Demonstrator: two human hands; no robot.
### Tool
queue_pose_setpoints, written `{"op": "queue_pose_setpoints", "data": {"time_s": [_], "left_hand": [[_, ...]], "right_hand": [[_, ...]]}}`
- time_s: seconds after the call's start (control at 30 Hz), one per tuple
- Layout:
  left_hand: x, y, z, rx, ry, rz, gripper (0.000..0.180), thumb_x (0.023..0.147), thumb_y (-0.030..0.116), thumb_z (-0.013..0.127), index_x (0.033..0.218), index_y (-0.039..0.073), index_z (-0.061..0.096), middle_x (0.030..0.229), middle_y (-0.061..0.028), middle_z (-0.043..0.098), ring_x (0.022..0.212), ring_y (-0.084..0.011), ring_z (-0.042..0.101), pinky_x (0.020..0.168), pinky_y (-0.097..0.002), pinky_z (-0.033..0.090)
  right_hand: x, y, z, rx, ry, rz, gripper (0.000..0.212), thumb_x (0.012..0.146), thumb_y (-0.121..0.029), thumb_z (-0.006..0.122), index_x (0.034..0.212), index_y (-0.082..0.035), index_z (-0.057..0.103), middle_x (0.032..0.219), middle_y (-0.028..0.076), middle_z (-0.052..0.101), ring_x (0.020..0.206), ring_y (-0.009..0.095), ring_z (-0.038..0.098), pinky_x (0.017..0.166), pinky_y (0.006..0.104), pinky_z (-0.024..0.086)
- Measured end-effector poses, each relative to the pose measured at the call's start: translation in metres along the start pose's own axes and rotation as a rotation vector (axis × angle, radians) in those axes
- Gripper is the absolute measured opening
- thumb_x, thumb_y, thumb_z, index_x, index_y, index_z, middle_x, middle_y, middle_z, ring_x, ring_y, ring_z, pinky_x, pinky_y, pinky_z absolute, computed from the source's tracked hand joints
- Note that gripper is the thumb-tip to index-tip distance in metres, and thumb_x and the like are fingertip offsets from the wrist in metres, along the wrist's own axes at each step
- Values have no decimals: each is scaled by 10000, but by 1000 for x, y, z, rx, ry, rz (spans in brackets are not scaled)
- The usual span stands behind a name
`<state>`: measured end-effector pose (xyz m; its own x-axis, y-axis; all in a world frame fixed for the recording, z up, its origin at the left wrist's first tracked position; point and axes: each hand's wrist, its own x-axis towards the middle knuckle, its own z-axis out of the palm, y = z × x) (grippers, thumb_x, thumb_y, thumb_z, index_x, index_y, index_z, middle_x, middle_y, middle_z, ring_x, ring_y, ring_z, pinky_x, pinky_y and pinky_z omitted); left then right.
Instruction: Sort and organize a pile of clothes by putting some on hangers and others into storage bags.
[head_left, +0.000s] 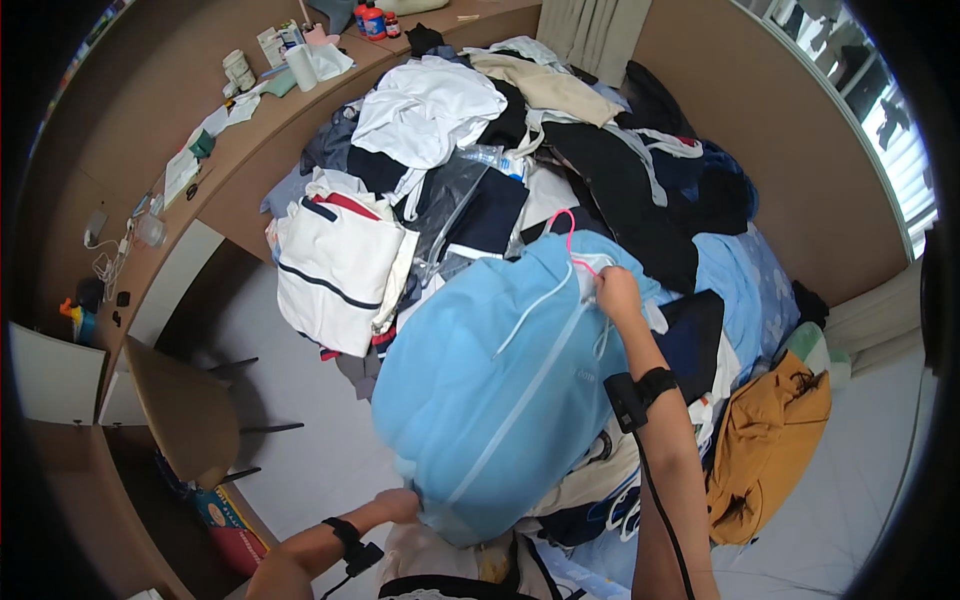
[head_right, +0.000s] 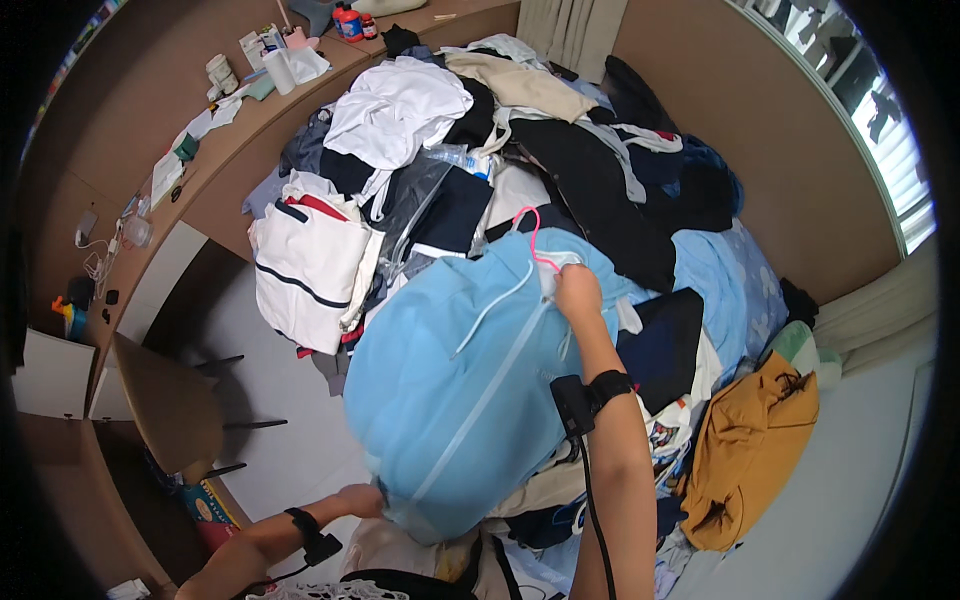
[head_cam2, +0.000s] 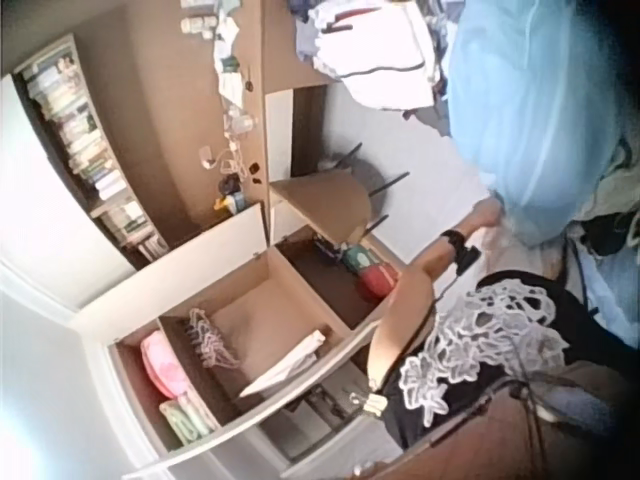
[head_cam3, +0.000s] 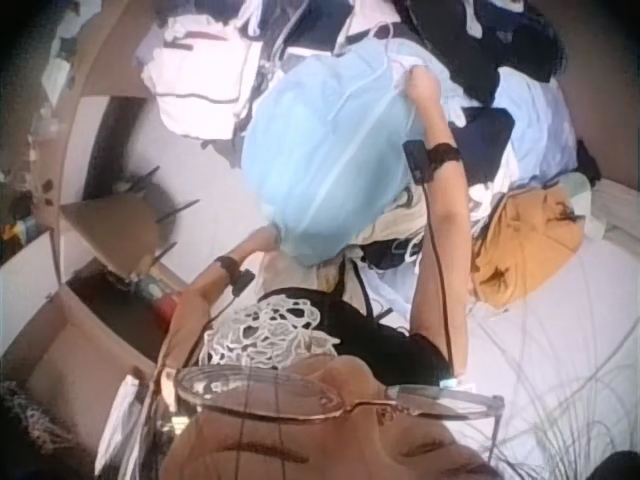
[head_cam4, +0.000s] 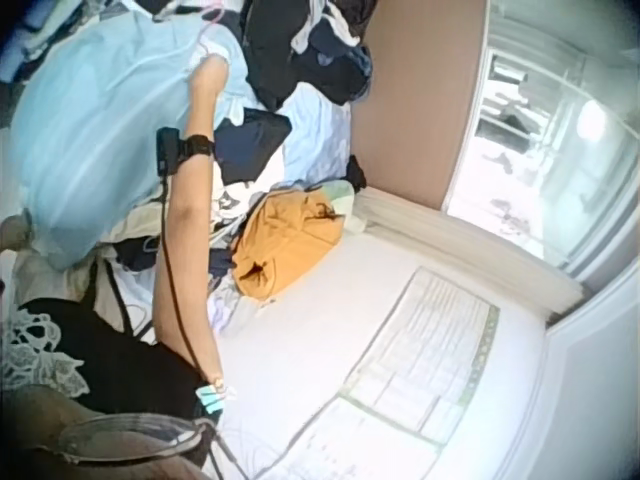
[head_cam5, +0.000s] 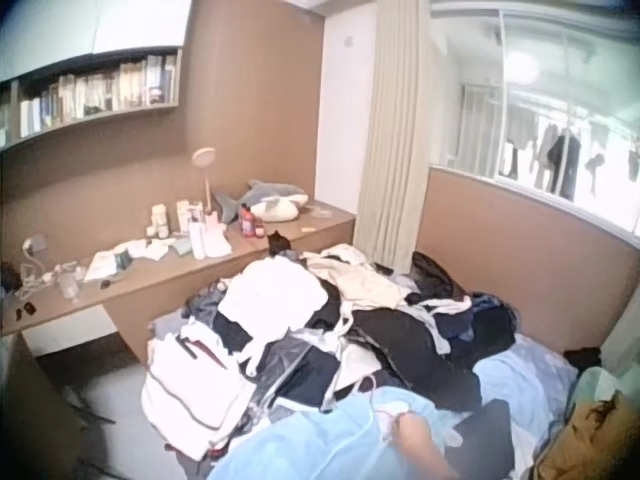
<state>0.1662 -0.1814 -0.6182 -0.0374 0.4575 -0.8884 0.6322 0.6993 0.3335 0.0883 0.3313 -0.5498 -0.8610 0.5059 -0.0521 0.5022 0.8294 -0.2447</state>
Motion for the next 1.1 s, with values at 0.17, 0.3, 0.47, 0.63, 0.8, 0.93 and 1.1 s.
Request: {"op": "queue_pose_setpoints", "data": {"time_s": [0.17,0.3,0.47,0.63,0.8,0.93,1.1], "left_hand": [[18,-8,-118,-407,708,117,180,757,212,594,850,64,636,839,-144,625,802,-309,591,700,-404,467],[39,13,-241,-275,1441,283,248,743,104,574,973,9,581,897,-160,603,870,-331,567,786,-398,448],[82,-16,-289,-237,1431,127,293,701,100,600,980,14,577,914,-167,586,888,-346,547,800,-410,433],[43,-34,-275,-288,1385,127,156,638,47,554,791,21,570,797,-166,571,779,-347,558,687,-401,452],[-86,2,-264,-71,1778,215,137,590,-22,525,721,19,534,650,-132,468,592,-295,494,546,-344,431],[-173,19,-283,-138,1689,413,150,574,-32,510,719,3,497,666,-135,428,626,-300,459,622,-340,415],[-247,49,-338,-318,1372,809,681,585,75,515,1238,-24,350,1194,-139,455,1137,-241,440,1022,-368,267]], "right_hand": [[35,17,33,259,133,-42,198,773,-134,534,865,18,622,867,238,591,836,368,575,758,432,452],[48,30,70,301,141,-41,224,749,-123,549,928,-3,613,843,213,596,850,349,580,763,431,448],[50,20,60,369,-26,-132,192,701,-102,611,877,-25,611,726,155,586,723,290,584,650,379,456],[10,20,-16,788,-74,-112,112,741,-121,654,748,-21,604,588,5,499,562,94,444,509,243,357],[-35,27,-112,1025,195,193,78,786,-65,631,733,-10,617,607,-68,493,545,4,378,483,166,279],[-82,-35,-188,1181,478,95,38,779,-16,618,761,17,619,643,-35,539,567,8,425,495,159,302],[-120,-106,-275,1094,316,-140,47,765,-29,631,769,17,627,657,-29,548,596,28,450,527,178,353]]}}
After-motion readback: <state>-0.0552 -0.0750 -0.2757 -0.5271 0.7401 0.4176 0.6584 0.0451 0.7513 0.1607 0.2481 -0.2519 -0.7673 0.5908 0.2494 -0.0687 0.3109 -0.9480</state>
